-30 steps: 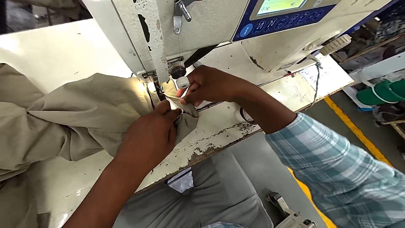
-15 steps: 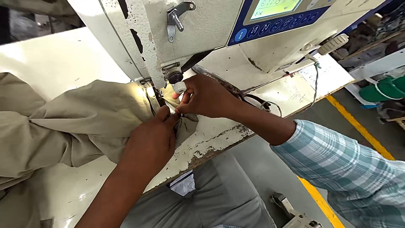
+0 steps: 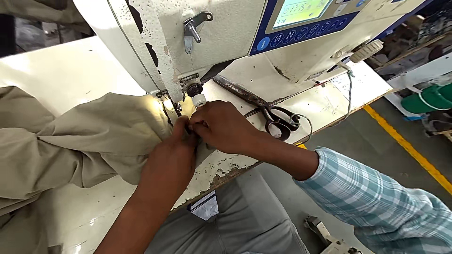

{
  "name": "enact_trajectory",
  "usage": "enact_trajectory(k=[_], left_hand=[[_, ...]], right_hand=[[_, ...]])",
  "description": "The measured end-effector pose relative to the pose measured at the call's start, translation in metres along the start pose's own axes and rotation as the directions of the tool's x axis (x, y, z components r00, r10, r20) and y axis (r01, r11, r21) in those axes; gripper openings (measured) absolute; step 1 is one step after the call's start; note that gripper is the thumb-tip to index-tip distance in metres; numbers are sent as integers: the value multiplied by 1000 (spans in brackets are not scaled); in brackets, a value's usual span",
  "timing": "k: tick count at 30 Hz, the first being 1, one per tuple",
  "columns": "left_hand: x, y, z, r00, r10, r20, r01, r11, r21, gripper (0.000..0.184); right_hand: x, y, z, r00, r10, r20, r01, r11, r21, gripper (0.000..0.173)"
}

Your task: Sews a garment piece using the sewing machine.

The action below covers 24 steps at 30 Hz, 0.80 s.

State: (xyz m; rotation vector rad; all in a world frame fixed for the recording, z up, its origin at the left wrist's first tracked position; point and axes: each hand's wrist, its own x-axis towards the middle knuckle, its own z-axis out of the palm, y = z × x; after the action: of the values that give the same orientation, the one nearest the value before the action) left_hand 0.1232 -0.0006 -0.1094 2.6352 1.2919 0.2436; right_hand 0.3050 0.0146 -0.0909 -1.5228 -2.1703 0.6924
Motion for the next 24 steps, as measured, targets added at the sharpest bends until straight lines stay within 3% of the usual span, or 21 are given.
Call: enact_trajectory(k=[3, 7, 11, 16, 18, 21, 24], left_hand=[[2, -1, -3, 999, 6, 32, -6, 1000, 15, 22], [4, -5, -4, 999, 29, 22, -29, 1000, 8, 28], [3, -8, 0, 999, 44, 0, -44, 999, -4, 32], [3, -8, 2, 999, 27, -37, -28, 999, -28, 31], [2, -9, 4, 999, 29, -46, -31, 998, -48, 31], [2, -10, 3, 999, 34, -33, -36, 996, -78, 23], [4, -12, 2, 998, 42, -40, -46, 993, -112, 26]], right_hand=[[7, 6, -10, 988, 42, 146, -49, 998, 42, 29], [28, 28, -10, 982, 154, -109, -140, 982, 127, 27], [51, 37, 7, 949, 234, -211, -224, 972, 69, 24], [40, 39, 5, 955, 138, -264, -107, 986, 129, 24], [23, 32, -3, 985, 55, -166, -28, 987, 157, 26], [6, 17, -13, 996, 59, 62, -65, 992, 104, 28], [8, 12, -22, 990, 73, 119, -84, 993, 83, 23]])
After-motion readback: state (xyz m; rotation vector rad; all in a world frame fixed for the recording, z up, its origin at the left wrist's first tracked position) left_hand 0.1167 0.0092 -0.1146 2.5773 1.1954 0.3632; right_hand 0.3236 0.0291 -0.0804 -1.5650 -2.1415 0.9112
